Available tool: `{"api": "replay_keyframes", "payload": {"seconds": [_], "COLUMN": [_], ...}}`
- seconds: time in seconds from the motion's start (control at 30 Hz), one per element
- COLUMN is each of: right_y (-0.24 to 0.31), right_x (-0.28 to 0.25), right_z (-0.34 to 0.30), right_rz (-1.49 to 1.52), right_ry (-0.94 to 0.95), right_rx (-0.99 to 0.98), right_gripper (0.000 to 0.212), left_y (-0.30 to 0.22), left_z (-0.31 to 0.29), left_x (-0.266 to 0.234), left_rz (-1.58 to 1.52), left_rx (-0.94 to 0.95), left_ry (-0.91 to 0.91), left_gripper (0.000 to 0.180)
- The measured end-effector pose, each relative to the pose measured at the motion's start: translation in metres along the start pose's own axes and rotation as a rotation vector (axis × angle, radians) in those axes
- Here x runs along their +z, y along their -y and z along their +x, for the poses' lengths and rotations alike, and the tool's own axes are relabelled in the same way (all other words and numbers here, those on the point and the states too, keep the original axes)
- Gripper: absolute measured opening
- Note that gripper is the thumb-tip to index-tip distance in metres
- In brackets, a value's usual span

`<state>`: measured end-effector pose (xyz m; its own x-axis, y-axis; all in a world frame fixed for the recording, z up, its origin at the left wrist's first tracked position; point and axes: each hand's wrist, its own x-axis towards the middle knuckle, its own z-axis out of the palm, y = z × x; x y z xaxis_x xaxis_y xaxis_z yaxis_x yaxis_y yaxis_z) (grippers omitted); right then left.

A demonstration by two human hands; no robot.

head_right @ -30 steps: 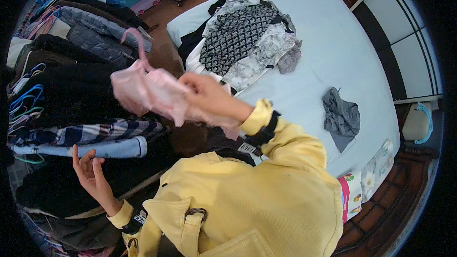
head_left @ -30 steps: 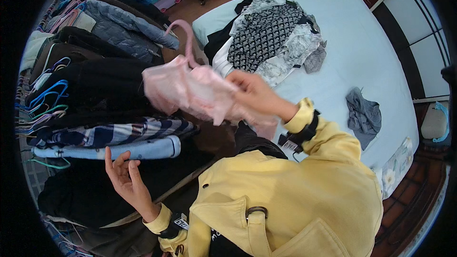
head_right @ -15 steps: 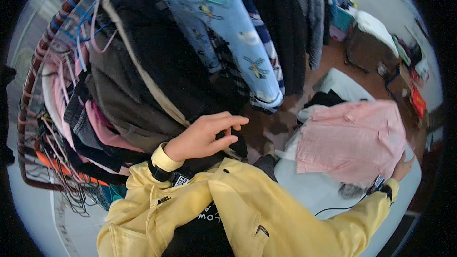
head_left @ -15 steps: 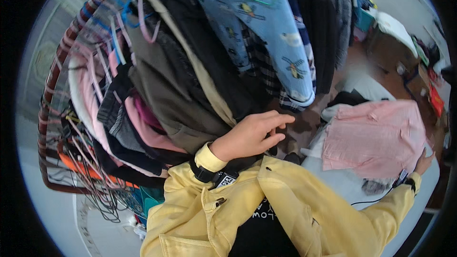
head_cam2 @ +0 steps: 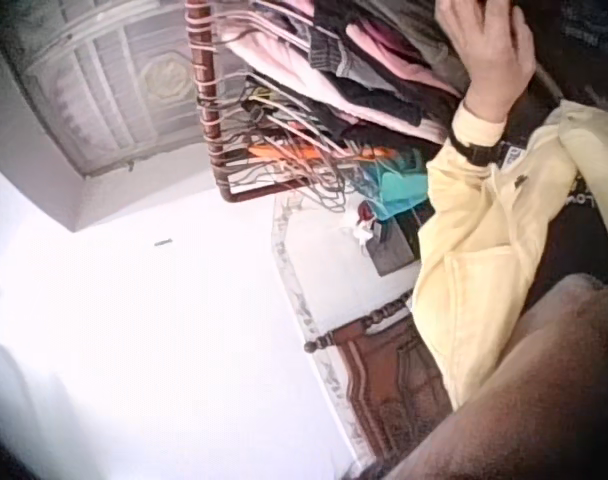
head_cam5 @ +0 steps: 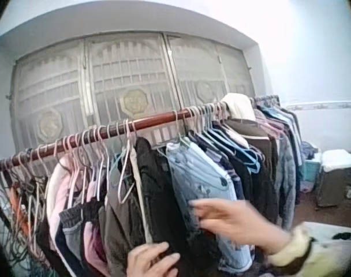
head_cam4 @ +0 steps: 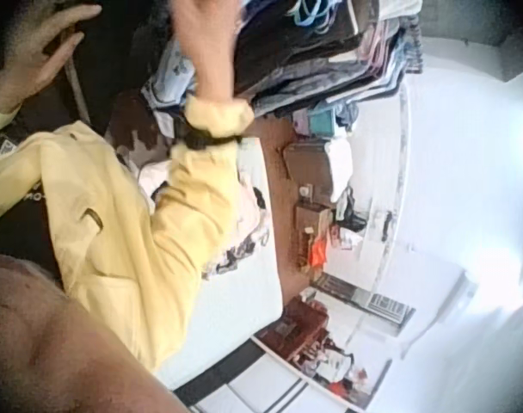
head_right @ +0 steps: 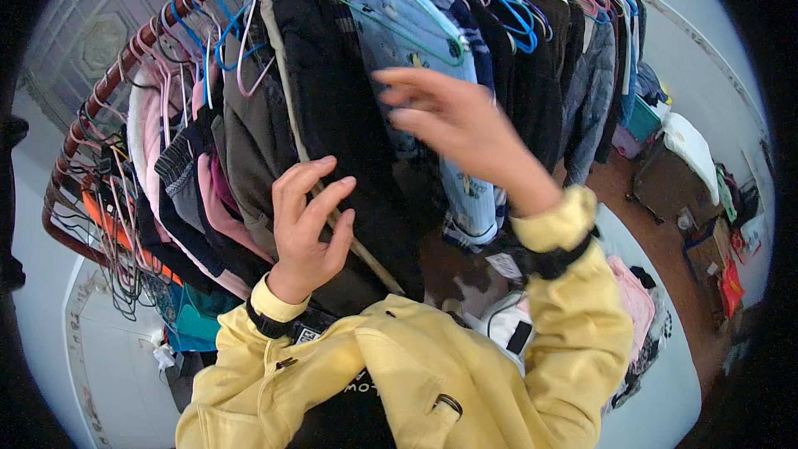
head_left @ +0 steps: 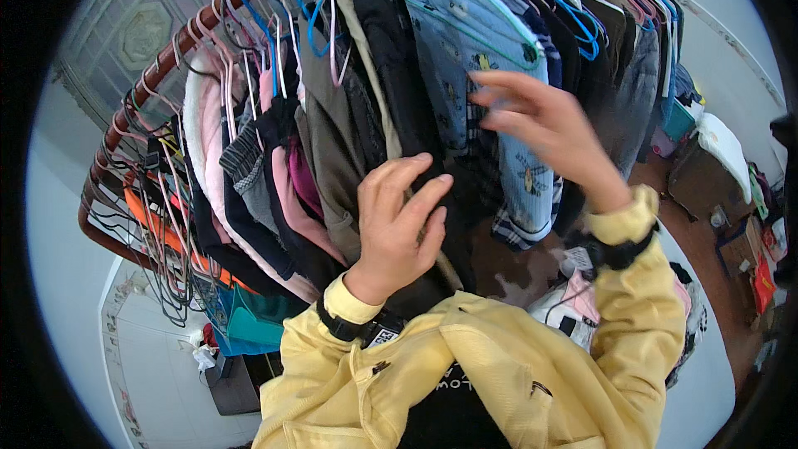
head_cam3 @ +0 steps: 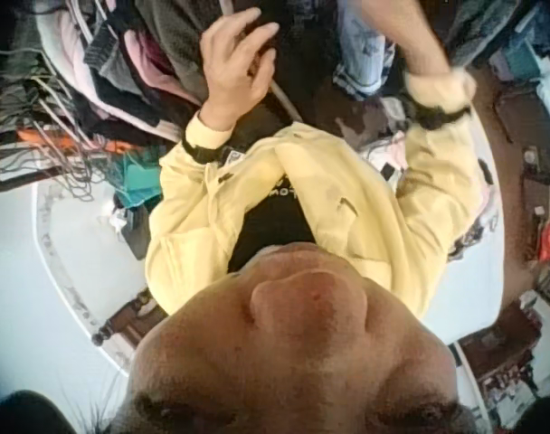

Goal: The person browses a crowded clothing rack, removing several garments from hangers and placing them on a nearby bed. They also remove a grey cloth, walk across the room, and discard it in a trash bin before returning to the rack to continue sorting.

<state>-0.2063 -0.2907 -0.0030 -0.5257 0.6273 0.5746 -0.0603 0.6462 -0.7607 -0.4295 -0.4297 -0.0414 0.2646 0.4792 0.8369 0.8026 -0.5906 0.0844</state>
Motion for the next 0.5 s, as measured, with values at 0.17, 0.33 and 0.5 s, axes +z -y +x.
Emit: {"api": "replay_keyframes", "payload": {"seconds": [0.17,0.33,0.5], "right_y": [0.002,-0.009,-0.021], "right_x": [0.086,0.08,0.053], "right_z": [0.107,0.123,0.134], "right_rz": [-0.205,0.16,0.307], "right_ry": [-0.027,0.106,0.25], "right_rx": [-0.185,-0.088,0.02], "right_gripper": [0.085,0.083,0.084], "left_y": [-0.007,-0.008,-0.016], "left_z": [0.009,0.01,0.015], "left_x": [0.003,-0.004,0.007], "left_rz": [0.116,0.346,0.338], "left_rx": [-0.088,-0.156,-0.244], "left_ry": [-0.024,0.072,0.061], "left_gripper": [0.047,0.042,0.045]}}
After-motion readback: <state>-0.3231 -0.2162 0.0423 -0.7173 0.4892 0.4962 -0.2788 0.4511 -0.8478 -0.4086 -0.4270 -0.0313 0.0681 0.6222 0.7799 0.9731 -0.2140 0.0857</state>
